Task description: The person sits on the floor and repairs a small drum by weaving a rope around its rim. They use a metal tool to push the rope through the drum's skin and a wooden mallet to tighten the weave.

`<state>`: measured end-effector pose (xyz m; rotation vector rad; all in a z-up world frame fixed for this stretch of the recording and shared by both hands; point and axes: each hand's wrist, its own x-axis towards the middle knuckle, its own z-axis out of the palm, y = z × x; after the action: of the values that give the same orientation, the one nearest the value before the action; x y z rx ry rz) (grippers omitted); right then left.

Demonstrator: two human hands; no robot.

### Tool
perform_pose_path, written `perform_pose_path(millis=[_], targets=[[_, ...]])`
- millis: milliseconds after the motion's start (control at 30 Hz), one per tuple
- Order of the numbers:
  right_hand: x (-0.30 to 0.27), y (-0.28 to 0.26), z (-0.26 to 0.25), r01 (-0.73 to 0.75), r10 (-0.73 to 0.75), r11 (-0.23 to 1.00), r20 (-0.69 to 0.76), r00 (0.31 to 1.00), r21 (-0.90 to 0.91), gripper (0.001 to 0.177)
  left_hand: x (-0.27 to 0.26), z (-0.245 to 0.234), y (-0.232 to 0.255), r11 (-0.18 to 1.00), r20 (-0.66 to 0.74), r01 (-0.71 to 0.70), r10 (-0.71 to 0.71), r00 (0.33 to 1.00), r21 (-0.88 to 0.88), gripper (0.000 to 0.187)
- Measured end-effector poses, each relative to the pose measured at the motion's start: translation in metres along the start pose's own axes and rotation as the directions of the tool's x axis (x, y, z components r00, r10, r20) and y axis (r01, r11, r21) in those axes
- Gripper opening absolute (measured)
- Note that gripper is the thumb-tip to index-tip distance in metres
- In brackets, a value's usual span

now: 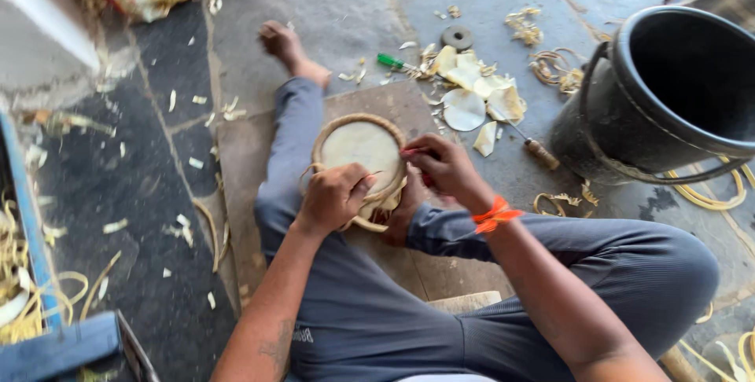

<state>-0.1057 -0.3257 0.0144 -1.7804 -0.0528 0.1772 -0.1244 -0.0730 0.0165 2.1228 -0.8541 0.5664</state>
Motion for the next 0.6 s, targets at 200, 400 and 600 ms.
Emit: perform_pose_path(millis=[200,400,600], targets=[[-0.001,0.000,0.036,0.391,-0.400,0.912,-0.056,0.915,-0.126,0.017,-0.022,-0.015,0.014,0.944,-0.192,0.302,-0.324,0.926,-0.134,0.012],[0.003,0.016,0.043,0.368,-0.375,0.927,-0.155,0.914,-0.073,0.014,-0.050,0.017,0.035,0.897,-0.263,0.404,-0.440,0.859,-0.182,0.015],[0.040,0.025,0.017,0.443,-0.460,0.879,-0.067,0.886,-0.178,0.015,-0.051,0.049,0.078,0.933,-0.135,0.350,-0.358,0.924,-0.080,0.026]])
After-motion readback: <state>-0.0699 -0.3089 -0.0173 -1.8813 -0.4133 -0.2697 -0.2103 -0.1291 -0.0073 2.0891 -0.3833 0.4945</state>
